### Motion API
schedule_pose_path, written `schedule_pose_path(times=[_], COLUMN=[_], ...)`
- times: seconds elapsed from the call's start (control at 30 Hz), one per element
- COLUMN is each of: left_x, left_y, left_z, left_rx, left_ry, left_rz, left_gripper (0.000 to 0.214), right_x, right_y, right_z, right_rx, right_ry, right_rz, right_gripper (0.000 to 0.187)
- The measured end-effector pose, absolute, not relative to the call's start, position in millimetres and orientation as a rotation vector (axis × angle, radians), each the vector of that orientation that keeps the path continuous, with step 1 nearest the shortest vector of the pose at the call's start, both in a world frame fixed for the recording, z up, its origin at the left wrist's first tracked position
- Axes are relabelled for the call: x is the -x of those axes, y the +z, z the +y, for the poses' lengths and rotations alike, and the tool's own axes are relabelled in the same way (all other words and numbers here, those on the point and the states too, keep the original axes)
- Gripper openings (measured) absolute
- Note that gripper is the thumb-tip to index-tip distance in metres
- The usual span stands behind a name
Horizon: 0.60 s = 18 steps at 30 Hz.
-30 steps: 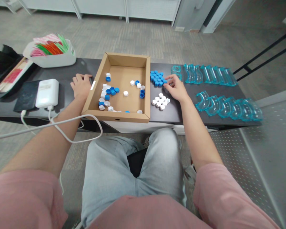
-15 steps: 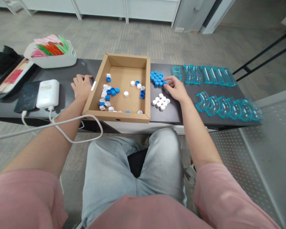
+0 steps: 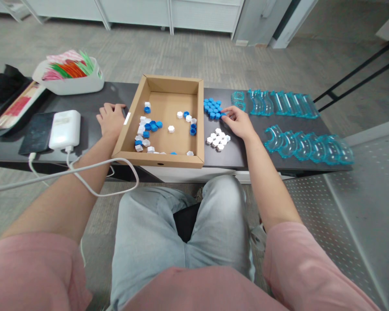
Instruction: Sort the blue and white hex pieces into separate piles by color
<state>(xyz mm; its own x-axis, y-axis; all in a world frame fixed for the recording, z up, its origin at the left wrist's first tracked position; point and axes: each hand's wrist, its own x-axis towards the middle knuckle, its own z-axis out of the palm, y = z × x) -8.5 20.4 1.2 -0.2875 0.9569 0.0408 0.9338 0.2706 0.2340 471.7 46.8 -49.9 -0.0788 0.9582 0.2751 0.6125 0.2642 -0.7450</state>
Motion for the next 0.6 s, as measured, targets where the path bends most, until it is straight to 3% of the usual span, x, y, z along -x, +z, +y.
schedule_pose_path(times=[0.6], left_x=[10.6], left_y=[-0.3], left_z=[22.4], left_rx=[-1.816], left_ry=[0.315], left_rz=[2.413], left_gripper=[0.067], right_x=[-473.7], right_y=[-50.6], right_z=[47.9], right_rx=[1.431], right_ry=[0.568], right_rz=[-1.808], right_gripper=[0.033])
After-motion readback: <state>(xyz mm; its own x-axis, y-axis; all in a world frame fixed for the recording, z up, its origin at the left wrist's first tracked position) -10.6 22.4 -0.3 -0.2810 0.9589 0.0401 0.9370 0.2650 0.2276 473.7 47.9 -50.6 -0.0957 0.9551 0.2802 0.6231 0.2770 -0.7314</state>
